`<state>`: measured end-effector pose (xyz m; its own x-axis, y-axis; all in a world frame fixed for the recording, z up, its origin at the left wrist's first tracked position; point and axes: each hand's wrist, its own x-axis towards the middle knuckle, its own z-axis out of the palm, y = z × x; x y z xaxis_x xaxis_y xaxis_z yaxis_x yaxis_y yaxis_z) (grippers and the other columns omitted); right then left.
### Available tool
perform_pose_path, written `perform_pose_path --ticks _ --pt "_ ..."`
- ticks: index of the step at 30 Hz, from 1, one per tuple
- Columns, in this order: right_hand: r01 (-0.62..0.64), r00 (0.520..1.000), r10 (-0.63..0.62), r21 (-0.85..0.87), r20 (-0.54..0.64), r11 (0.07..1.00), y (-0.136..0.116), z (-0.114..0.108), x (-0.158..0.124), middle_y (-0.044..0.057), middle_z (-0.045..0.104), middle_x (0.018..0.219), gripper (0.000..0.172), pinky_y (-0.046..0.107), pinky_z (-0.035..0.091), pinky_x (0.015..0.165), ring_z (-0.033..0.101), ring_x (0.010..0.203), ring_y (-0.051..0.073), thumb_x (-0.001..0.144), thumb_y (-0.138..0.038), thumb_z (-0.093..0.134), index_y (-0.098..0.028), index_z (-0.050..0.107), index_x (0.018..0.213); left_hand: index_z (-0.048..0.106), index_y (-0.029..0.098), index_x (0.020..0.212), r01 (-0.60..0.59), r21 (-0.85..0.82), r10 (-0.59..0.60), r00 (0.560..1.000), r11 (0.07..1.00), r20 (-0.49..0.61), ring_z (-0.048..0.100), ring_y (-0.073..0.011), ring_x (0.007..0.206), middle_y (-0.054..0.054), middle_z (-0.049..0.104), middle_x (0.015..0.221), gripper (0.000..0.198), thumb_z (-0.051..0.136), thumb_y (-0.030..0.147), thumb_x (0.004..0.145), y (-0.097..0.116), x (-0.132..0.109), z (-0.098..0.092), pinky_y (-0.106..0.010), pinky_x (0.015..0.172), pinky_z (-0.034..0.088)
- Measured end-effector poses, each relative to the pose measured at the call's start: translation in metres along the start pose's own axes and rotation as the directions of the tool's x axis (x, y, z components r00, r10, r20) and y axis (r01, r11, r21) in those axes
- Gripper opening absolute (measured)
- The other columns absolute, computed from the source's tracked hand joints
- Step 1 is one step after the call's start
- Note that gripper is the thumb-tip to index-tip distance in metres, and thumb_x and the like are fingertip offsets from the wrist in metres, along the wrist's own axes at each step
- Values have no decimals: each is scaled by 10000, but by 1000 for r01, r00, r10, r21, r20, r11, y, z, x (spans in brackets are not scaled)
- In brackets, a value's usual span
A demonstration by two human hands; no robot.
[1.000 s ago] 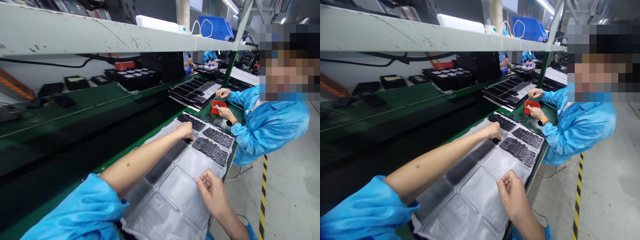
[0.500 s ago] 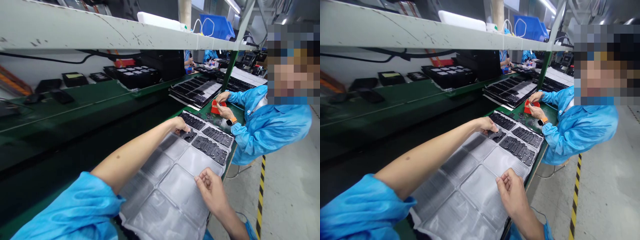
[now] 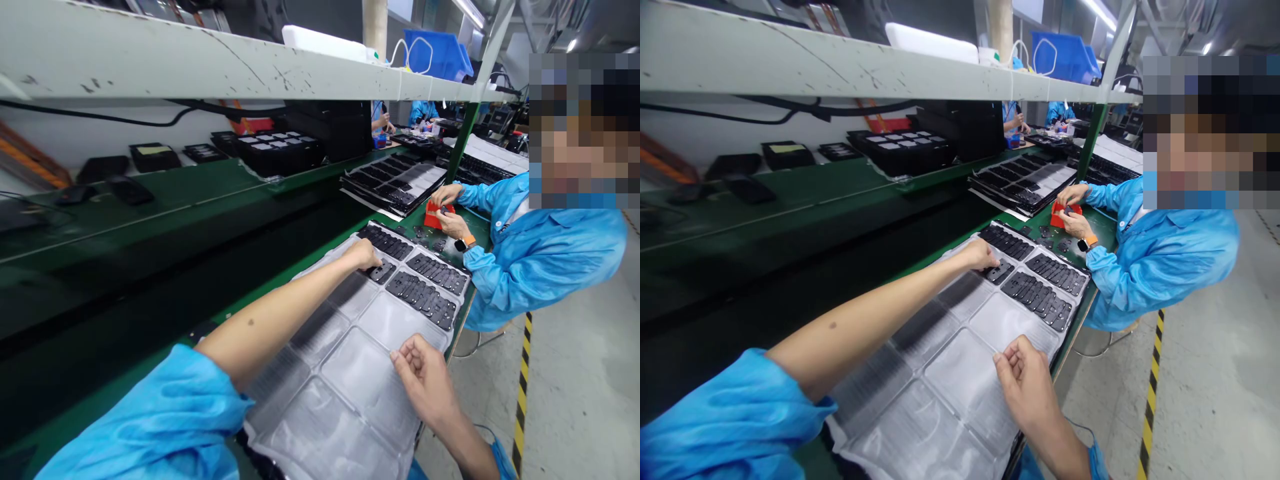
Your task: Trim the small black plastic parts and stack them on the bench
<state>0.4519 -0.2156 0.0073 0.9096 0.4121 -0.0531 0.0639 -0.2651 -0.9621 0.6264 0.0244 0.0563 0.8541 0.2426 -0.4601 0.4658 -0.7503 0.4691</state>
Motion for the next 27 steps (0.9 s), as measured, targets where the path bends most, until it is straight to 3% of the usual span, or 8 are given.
perform_pose_path --ticks 9,18,23,25,27 --pt "1 1000 -1 10 -14 1000 -1 -2 0 -28 578 633 308 242 386 537 536 564 140 940 -458 635 -224 534 767 655 170 1307 -32 71 31 999 997 11 705 -256 1097 -106 684 1303 345 689 347 1012 1 -2 2 -463 926 616" --pt "49 998 -48 21 -44 999 4 -3 -3 -11 589 658 393 243 438 553 557 594 154 959 -553 644 -219 554 774 644 178 1330 -148 56 154 981 987 -117 694 -268 1132 -112 668 1335 366 694 345 1008 10 -12 -1 -475 944 610" --pt "117 992 -118 -20 -54 993 -3 -17 -18 -35 492 623 463 244 404 516 486 551 147 974 -624 607 -237 507 740 680 175 1258 -227 18 225 949 974 -220 705 -255 1098 -98 695 1286 298 687 344 1014 1 -53 -26 -454 930 614" --pt "168 985 -169 -44 -24 985 -5 -24 -28 -47 411 600 500 250 367 488 417 523 142 998 -617 577 -247 458 684 715 145 1148 -236 -3 226 933 972 -282 724 -233 1021 -78 740 1161 243 712 335 996 -19 -81 -43 -424 900 614" --pt "232 970 -227 -45 89 972 -3 -30 -36 -25 418 624 513 263 387 519 430 551 153 1035 -560 552 -241 451 647 750 132 986 -220 -26 197 915 975 -352 737 -206 926 -45 773 981 182 769 308 943 -51 -117 -62 -348 871 591"
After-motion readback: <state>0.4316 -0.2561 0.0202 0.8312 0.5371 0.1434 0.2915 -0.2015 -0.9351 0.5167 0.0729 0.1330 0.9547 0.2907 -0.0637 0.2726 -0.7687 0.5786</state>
